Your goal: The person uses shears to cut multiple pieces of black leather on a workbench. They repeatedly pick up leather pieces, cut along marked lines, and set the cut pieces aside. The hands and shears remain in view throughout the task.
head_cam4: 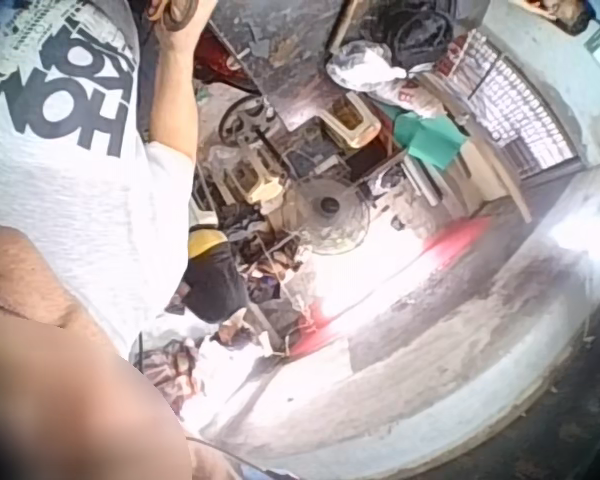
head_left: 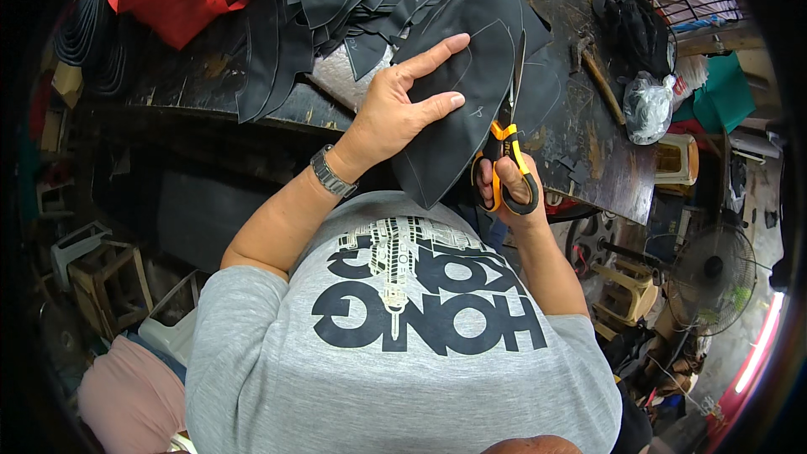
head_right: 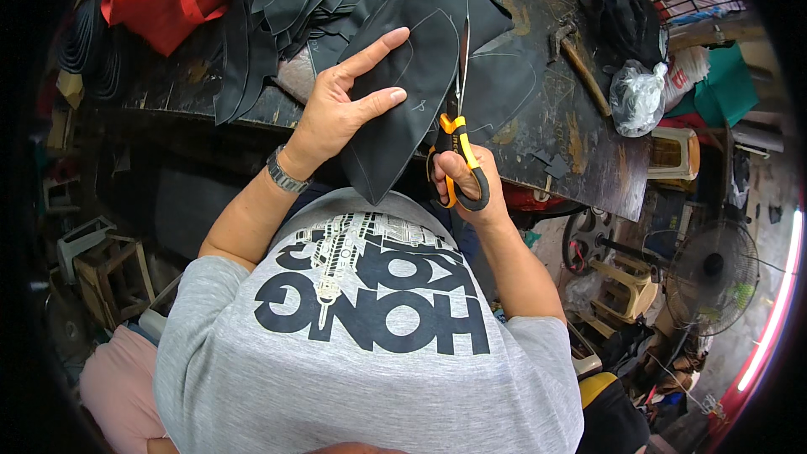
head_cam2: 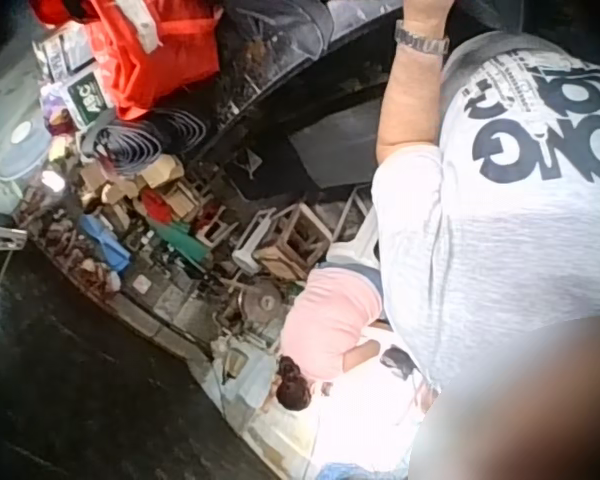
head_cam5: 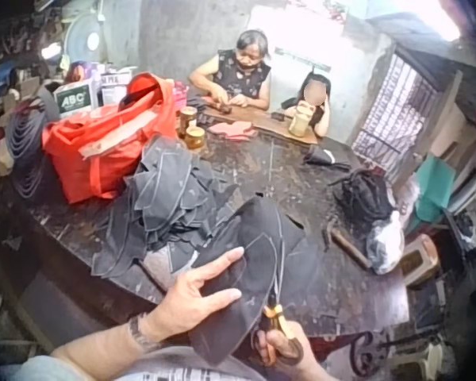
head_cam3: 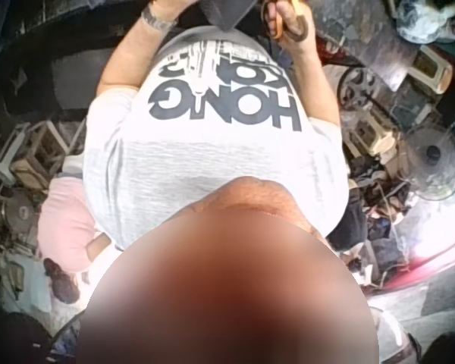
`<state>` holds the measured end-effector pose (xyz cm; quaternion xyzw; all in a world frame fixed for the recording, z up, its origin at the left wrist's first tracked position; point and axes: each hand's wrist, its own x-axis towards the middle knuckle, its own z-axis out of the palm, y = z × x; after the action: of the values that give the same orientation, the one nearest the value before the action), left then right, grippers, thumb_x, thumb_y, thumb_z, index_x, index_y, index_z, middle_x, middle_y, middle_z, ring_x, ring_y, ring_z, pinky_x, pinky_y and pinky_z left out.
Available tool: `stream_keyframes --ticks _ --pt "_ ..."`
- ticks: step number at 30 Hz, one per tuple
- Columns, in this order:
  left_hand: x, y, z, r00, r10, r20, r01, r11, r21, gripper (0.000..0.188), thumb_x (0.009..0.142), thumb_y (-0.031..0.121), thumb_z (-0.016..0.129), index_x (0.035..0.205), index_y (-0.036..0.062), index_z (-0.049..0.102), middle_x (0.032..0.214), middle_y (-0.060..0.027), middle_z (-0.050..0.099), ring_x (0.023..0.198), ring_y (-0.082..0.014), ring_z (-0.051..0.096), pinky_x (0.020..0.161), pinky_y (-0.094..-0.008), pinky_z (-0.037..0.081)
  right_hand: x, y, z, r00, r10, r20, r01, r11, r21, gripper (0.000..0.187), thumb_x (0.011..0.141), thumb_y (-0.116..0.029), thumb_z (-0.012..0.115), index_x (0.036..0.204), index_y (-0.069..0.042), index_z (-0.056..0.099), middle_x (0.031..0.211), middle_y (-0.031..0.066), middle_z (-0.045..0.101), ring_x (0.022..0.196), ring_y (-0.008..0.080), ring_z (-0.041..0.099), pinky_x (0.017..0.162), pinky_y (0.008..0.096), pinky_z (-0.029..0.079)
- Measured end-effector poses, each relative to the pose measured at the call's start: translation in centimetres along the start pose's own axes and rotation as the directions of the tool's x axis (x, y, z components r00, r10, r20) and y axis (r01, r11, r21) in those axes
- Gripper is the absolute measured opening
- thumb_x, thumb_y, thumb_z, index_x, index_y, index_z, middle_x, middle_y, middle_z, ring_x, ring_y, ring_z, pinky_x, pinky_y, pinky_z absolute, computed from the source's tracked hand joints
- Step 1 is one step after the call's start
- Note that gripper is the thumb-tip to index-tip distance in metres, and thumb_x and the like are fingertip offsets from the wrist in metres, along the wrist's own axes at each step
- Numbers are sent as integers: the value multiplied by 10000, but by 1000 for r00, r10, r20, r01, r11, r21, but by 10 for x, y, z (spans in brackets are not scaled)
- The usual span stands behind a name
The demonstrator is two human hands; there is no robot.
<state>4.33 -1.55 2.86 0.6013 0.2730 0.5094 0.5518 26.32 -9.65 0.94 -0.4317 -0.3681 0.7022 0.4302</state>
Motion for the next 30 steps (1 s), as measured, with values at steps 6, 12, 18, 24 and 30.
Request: stream_keyframes --ticks 6,12,18,24,30 --pt "1 2 -5 997 -71 35 73 996 -46 600 873 -1 679 1435 24 470 1409 -86 539 1203 -125 547 1013 -250 452 0 -5 -2 999 10 31 -8 997 -73 501 805 -509 770 812 -34 607 655 28 562 544 110 553 485 225 448" --pt "-5 5 6 990 -132 54 138 982 -127 586 866 10 684 1416 6 483 1407 -96 549 1230 -127 536 1051 -265 423 12 -6 3 996 -68 57 70 997 -24 658 807 -622 700 1038 -23 554 881 68 587 757 142 585 659 269 469" --pt "-1 6 -10 993 -99 71 103 992 -68 611 866 8 685 1436 18 463 1439 -94 514 1229 -125 536 1046 -264 434 12 -3 -9 1000 -17 -10 16 993 -114 522 794 -540 763 831 -42 610 690 25 576 585 109 566 529 232 449" --pt "5 13 -26 980 -124 156 130 991 -25 630 843 36 699 1429 14 471 1458 -101 502 1319 -168 486 1122 -303 352 10 -13 -27 1000 25 18 -21 980 -200 380 796 -365 812 773 -47 607 615 10 552 472 91 523 426 220 419" --pt "6 14 -25 980 -68 188 60 997 49 617 836 28 687 1418 11 485 1452 -114 507 1351 -198 463 1140 -321 329 10 -30 -24 998 46 52 -30 957 -287 616 736 -612 741 876 -22 634 720 30 596 665 112 585 625 243 456"
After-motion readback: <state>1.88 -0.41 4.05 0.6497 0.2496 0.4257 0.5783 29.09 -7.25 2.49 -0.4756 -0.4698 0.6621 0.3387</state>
